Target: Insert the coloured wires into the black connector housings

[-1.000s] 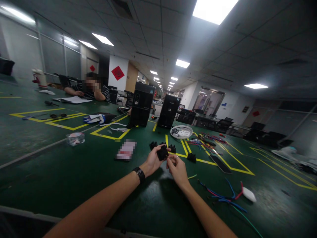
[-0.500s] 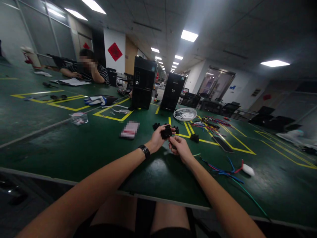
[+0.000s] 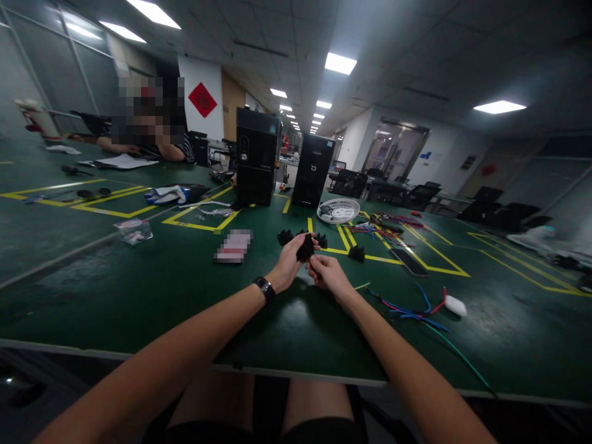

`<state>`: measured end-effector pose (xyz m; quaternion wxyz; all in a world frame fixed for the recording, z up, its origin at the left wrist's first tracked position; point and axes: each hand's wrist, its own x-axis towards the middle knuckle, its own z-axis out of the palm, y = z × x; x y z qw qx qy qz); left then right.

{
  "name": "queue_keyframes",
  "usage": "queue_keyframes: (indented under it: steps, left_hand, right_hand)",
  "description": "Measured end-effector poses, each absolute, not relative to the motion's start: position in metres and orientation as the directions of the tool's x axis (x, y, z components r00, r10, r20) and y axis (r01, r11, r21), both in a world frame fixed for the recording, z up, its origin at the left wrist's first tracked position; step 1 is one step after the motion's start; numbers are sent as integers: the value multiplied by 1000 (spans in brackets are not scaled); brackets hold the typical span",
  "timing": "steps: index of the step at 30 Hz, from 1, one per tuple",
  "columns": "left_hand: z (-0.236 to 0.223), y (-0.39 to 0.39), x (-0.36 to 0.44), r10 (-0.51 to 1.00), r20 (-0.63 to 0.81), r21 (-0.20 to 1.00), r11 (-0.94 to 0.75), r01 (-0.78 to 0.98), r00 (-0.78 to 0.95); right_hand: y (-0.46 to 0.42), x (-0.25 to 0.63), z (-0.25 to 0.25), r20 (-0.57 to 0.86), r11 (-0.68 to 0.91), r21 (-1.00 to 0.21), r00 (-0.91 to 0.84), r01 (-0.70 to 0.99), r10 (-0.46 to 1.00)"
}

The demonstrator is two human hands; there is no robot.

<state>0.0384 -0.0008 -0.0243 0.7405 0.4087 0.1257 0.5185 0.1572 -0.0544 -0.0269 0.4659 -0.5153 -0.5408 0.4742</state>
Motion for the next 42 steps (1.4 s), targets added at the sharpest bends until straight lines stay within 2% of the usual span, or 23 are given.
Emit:
queue_keyframes:
  steps: [4, 9, 16, 23, 29, 33, 38, 42]
  left_hand:
    - [-21, -7, 40, 871, 264, 781, 59, -622, 414]
    - [-19, -5, 35, 874, 297, 879, -94, -467, 384]
    - [-27, 14, 25, 907, 323, 912, -221, -346, 270]
    - [-33, 25, 24, 933, 278, 917, -187, -354, 228]
    - [-36, 23, 27, 955, 214, 902, -114, -417, 203]
    - [-33, 22, 25, 949, 271, 888, -181, -423, 163]
    - [-27, 19, 24, 921, 372, 860, -295, -417, 117]
    - [-24, 16, 28, 969, 213, 814, -107, -571, 122]
  right_hand:
    - [-54, 159, -29, 50, 54, -987, -27, 150, 998]
    - [-50, 161, -33, 72, 77, -979, -34, 187, 997]
    - [-45, 156, -35, 103, 132, -954, -121, 270, 987]
    - [-56, 155, -30, 235, 284, -813, -161, 509, 959]
    - [-59, 153, -26, 285, 334, -714, -181, 616, 941]
    - [-59, 152, -24, 321, 358, -683, -178, 637, 930]
    - [-63, 152, -15, 289, 327, -699, -167, 636, 943]
    - [-64, 150, -14, 300, 334, -696, -165, 635, 940]
